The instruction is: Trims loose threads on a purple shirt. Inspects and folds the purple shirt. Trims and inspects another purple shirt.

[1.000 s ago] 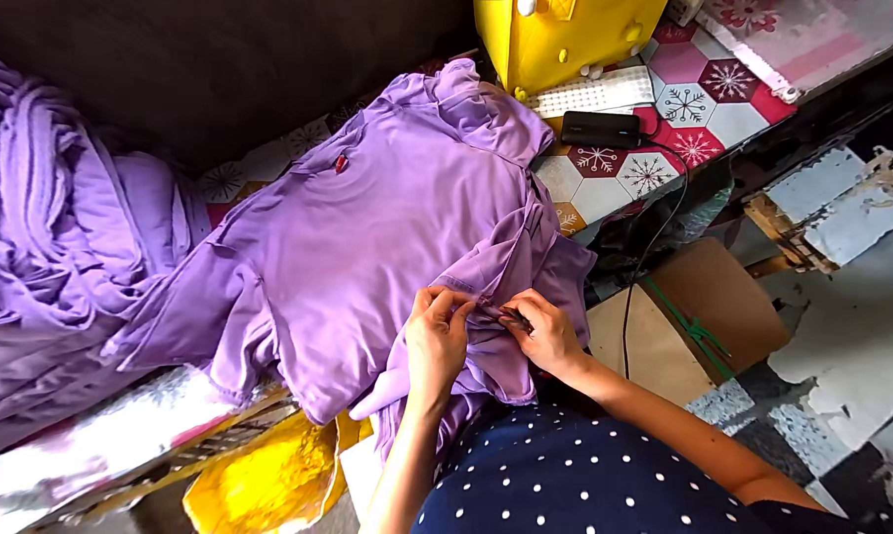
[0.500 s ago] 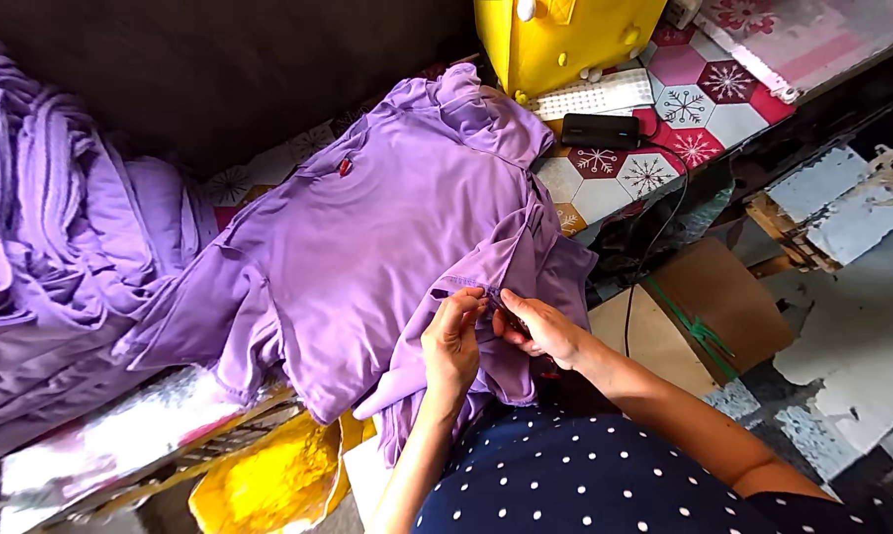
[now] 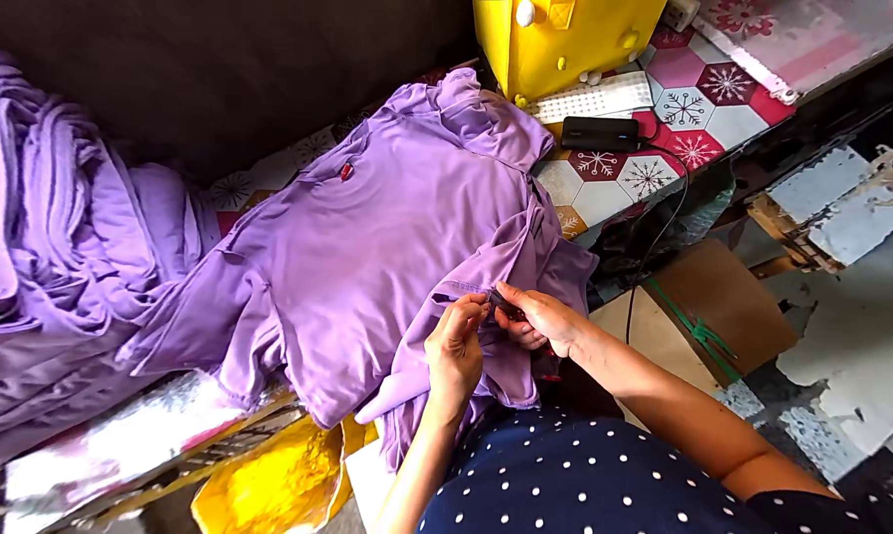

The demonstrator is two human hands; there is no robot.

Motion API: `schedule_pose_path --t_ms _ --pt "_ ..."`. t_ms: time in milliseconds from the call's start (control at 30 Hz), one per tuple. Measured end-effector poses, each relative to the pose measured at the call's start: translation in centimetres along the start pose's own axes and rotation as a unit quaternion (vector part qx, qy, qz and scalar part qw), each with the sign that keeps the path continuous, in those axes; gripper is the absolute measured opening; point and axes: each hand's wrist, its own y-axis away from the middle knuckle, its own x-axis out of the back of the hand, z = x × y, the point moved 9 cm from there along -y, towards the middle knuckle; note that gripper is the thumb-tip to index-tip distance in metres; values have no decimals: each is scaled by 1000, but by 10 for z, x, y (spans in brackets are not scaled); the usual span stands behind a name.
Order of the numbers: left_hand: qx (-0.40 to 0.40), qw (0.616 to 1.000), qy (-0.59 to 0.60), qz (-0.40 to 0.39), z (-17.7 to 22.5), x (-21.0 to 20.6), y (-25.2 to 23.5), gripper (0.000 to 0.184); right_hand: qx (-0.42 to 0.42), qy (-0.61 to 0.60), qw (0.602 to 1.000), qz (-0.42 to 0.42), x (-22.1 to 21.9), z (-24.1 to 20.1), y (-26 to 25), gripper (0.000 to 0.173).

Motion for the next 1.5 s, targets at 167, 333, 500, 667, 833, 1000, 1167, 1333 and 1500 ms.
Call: schedule_pose_path --t_ms 167,333,500,667,833,1000,1167,1333,1500 --pt "32 999 -16 21 -7 4 -2 10 52 51 995 70 7 -12 10 49" --pt "16 990 -141 -8 -7 11 -6 12 145 87 974 148 24 -22 24 52" --pt "17 956 -258 -135 3 -3 -9 16 101 107 981 126 22 -8 23 52" --pt "83 981 -144 -102 3 11 -17 16 79 102 989 67 10 -1 24 53" --pt "75 996 -9 -40 5 12 -19 12 57 73 996 2 -6 3 25 54" --pt "100 973 207 -32 -1 2 -16 13 58 14 998 -18 -3 2 18 57" --pt "85 960 268 -7 -4 0 -10 16 52 27 998 -17 -9 0 21 56" --pt "72 964 257 -2 2 0 -7 15 65 -8 997 -47 -15 -3 18 54" --pt "75 965 252 -5 0 -1 -6 16 48 -67 996 -31 -12 1 12 56"
